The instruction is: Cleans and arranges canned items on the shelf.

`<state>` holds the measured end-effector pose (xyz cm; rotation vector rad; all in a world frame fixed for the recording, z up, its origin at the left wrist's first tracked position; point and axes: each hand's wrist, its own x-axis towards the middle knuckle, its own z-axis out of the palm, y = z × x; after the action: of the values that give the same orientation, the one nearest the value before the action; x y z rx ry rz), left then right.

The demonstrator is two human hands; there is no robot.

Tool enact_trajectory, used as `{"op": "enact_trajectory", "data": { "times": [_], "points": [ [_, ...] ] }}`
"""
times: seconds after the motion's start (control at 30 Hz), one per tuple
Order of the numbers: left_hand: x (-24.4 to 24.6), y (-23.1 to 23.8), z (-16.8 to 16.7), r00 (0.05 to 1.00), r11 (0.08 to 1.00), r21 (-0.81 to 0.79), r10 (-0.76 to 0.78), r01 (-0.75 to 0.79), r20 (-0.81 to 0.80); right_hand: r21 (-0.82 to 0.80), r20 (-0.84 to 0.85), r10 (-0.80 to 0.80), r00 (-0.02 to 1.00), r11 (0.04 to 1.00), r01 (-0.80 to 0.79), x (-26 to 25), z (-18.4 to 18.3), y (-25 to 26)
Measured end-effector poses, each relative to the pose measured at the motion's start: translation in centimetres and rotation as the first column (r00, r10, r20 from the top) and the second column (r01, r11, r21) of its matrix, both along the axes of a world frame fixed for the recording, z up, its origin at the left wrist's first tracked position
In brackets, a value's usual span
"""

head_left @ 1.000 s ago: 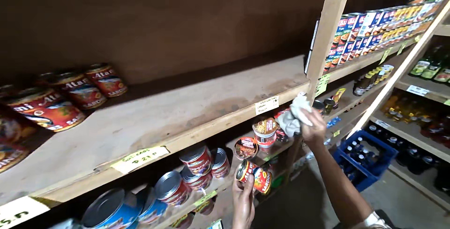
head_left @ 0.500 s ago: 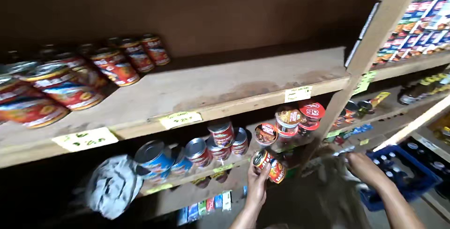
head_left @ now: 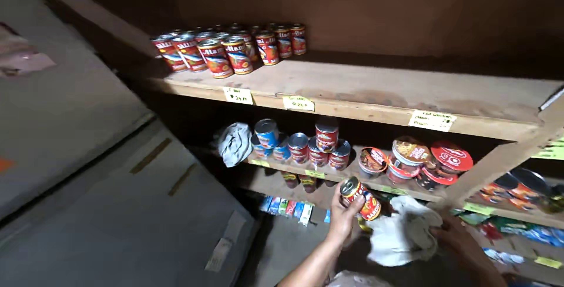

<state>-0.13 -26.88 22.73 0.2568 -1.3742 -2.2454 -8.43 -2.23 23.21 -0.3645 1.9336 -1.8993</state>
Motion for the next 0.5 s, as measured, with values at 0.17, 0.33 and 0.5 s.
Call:
{"op": "enact_trajectory", "data": {
  "times": [0.17, 0.33, 0.5],
  "points": [
    [0.1, 1.1, 1.3, 0.996, 0.995, -0.089, 0.042, -0.049, -0.08, -0.157, -0.217, 0.217, 0.952, 0.955, -0.253, -1.5, -4.3, 0.0],
    [-1.0, 2.2, 3.4, 0.972, 0.953, -0.294, -0.003, -0.067, -0.233, -0.243, 0.154, 0.092, 0.984, 0.969, -0.053, 0.9, -4.0, -0.7],
    [-4.6, 2.8, 12.6, 0.897, 0.801, -0.597, -0.288, 0.034, -0.335, -0.292, 0.081, 0.271, 0.959, 0.927, -0.237, 0.9, -6.9, -0.2]
  ]
}}
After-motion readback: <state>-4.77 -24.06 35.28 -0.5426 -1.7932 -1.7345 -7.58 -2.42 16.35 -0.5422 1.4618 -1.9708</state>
